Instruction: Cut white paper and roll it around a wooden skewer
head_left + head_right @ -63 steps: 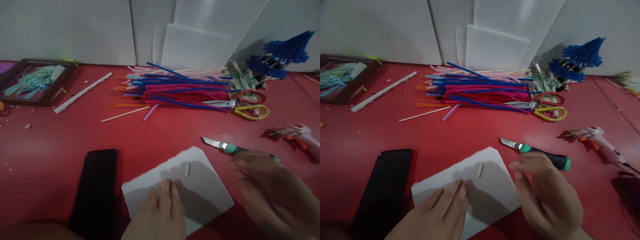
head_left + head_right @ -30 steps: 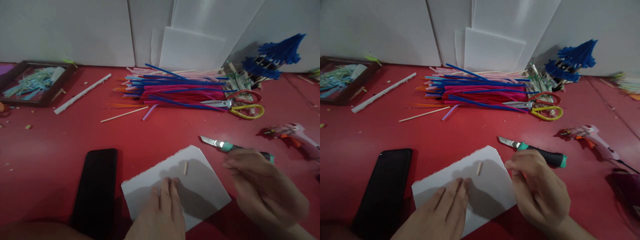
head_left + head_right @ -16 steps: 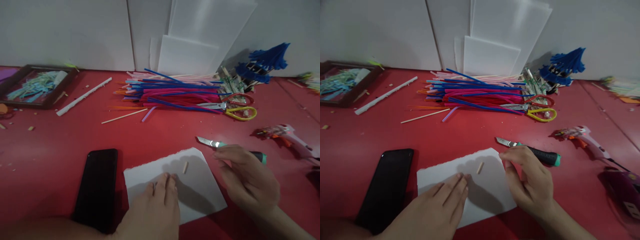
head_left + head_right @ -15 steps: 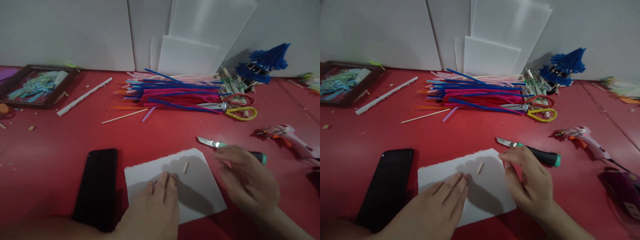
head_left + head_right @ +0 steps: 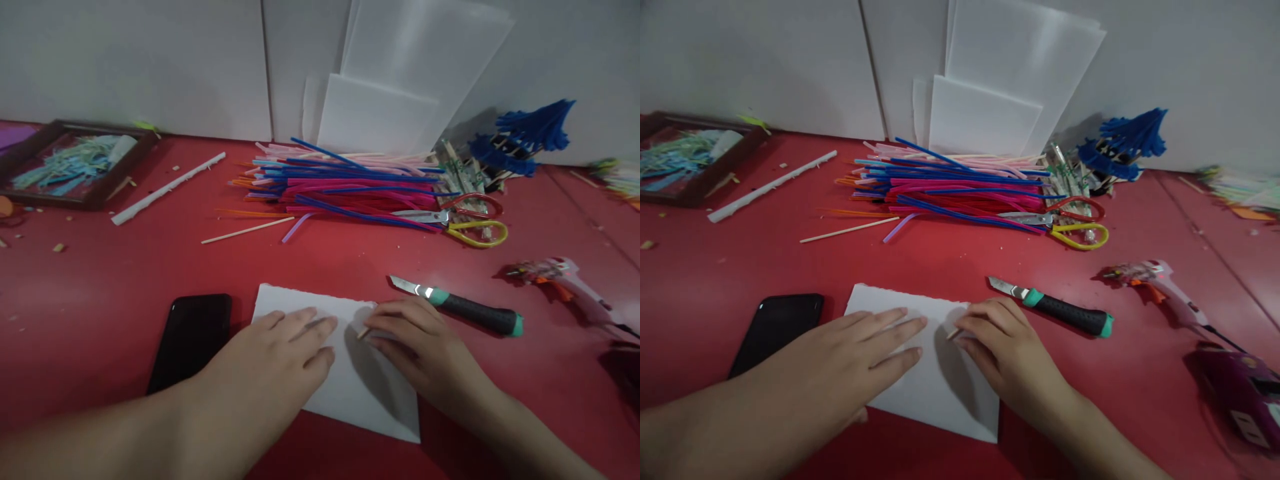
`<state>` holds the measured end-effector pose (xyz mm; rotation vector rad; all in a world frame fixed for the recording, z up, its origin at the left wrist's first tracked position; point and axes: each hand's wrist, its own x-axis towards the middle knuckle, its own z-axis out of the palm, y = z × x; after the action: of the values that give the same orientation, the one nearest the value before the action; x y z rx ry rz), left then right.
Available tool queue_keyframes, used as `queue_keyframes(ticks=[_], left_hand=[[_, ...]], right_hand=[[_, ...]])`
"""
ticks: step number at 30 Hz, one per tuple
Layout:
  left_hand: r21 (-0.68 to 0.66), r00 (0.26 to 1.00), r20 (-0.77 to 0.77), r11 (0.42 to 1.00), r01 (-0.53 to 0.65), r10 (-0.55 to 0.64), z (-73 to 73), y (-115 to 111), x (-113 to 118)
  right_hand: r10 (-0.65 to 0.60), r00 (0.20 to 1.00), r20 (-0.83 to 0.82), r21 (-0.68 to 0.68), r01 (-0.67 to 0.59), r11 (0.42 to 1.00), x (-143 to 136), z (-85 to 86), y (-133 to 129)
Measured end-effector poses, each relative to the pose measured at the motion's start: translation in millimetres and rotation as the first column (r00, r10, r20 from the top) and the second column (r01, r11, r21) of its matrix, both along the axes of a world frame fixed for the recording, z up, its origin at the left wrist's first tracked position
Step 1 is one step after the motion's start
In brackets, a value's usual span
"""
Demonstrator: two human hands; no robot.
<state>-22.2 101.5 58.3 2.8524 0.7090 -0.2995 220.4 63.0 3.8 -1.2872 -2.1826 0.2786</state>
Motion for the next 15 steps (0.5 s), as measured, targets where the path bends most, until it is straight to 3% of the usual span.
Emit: queue_keyframes(ticks=[4,7,9,11,13,15], left_hand=[[-0.104,0.986,-0.113,0.986,-0.132,0.12,8.8,19,7],[-0.185,0.986,-0.14,0.977,-0.111,0.085,7.3,24,8],[-0.178,0.991,-0.119,0.981,-0.076,0.055,5.0,24,7],[-0.14,0.995,-0.081,0.988,-0.066,0.055,3.5,24,6],[-0.136,0.998,-0.03,0.989,-0.066,0.063,4.0,28,5],[-0.19,0.995,0.043,0.978,-0.085,0.094,7.1,33,4]], right_hand=[[0.021,1.0,0.023,-0.022,-0.021,1.0,-1,-0.1,3],[-0.017,0.999,0.029,0.013,0.017,1.0,3,1.0,6],[-0.077,0.997,0.006,0.032,0.077,0.997,7,1.7,7],[-0.213,0.974,-0.074,0.037,0.216,0.976,12,2.5,7],[-0.41,0.868,-0.28,0.022,0.433,0.901,18,3.7,8],[-0.52,0.694,-0.499,-0.009,0.596,0.803,26,5.3,10]])
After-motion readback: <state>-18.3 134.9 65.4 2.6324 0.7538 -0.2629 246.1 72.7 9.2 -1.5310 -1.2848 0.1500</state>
